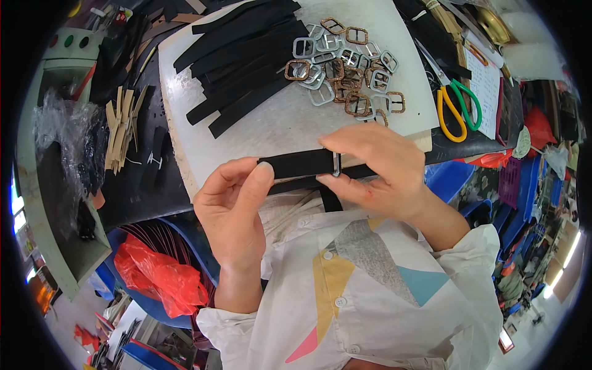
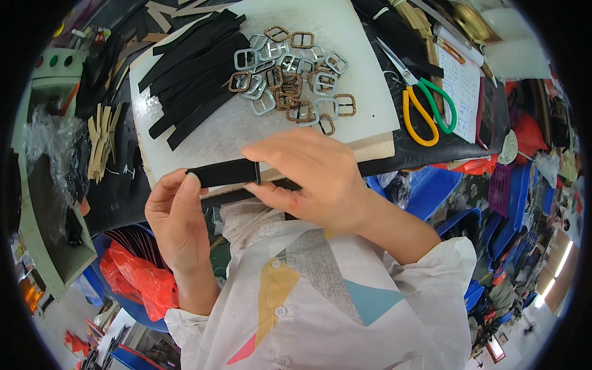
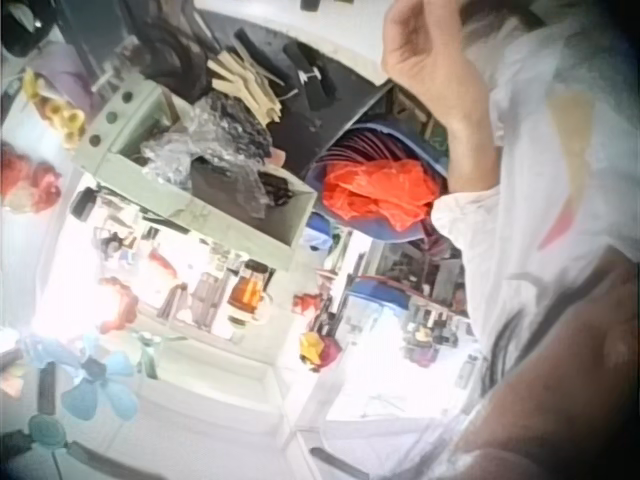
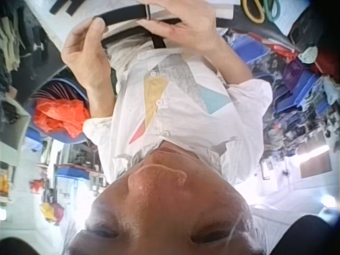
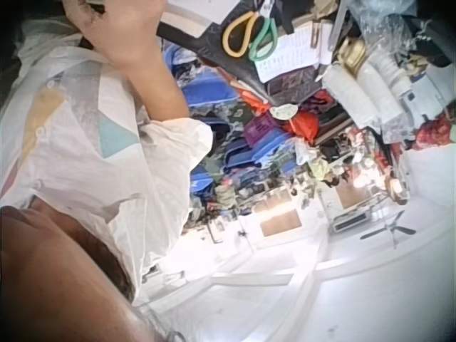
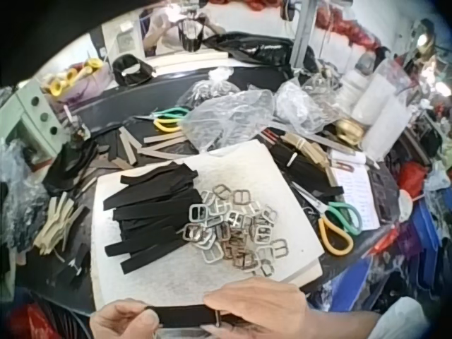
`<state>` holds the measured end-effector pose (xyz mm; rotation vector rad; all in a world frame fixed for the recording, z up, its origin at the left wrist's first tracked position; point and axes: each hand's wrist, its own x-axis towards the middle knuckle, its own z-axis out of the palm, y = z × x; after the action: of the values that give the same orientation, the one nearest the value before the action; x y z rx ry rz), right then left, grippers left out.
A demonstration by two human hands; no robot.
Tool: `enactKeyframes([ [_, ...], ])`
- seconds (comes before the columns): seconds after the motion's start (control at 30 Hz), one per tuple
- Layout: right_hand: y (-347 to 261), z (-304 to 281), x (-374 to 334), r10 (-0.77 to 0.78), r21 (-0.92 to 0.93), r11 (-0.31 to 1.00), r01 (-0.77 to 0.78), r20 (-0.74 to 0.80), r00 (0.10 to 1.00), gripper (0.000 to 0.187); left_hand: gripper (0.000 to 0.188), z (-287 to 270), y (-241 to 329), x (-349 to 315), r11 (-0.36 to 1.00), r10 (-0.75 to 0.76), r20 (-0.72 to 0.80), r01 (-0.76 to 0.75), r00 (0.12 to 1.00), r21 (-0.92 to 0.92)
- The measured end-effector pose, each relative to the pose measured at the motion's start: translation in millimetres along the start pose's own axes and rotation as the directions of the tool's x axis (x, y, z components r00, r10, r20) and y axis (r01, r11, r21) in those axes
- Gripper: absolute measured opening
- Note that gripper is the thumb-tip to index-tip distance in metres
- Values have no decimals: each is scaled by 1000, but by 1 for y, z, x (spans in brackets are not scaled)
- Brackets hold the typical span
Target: Manually attaching metal buckles to black synthetic shoe straps.
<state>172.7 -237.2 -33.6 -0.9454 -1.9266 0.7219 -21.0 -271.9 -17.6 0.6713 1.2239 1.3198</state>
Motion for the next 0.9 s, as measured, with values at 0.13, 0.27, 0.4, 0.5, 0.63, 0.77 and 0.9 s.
enactKeyframes([
  [0.13,-3,-3,2,380,566,712,-416,187,906,40,21,-2,1,2,961,-72,65,87,995,-262],
  [0.27,1,-4,4,442,773,338,-538,374,815,43,25,-4,12,8,899,-271,301,352,914,-259],
  [0.4,-1,2,2,452,738,370,-564,387,803,40,25,11,9,2,952,-295,248,307,923,-11],
  [0.5,-1,2,-1,475,712,473,-518,289,831,33,25,12,10,1,953,-304,165,298,938,60],
  [0.63,-2,-3,4,487,575,602,-553,284,826,19,25,13,7,-5,965,-256,119,248,959,79],
  [0.77,-9,9,12,566,521,586,-621,285,774,15,23,11,4,-10,984,-156,33,152,987,91],
  [0.9,2,23,38,288,220,923,-316,150,946,17,22,-34,10,10,930,105,-201,-25,974,367],
])
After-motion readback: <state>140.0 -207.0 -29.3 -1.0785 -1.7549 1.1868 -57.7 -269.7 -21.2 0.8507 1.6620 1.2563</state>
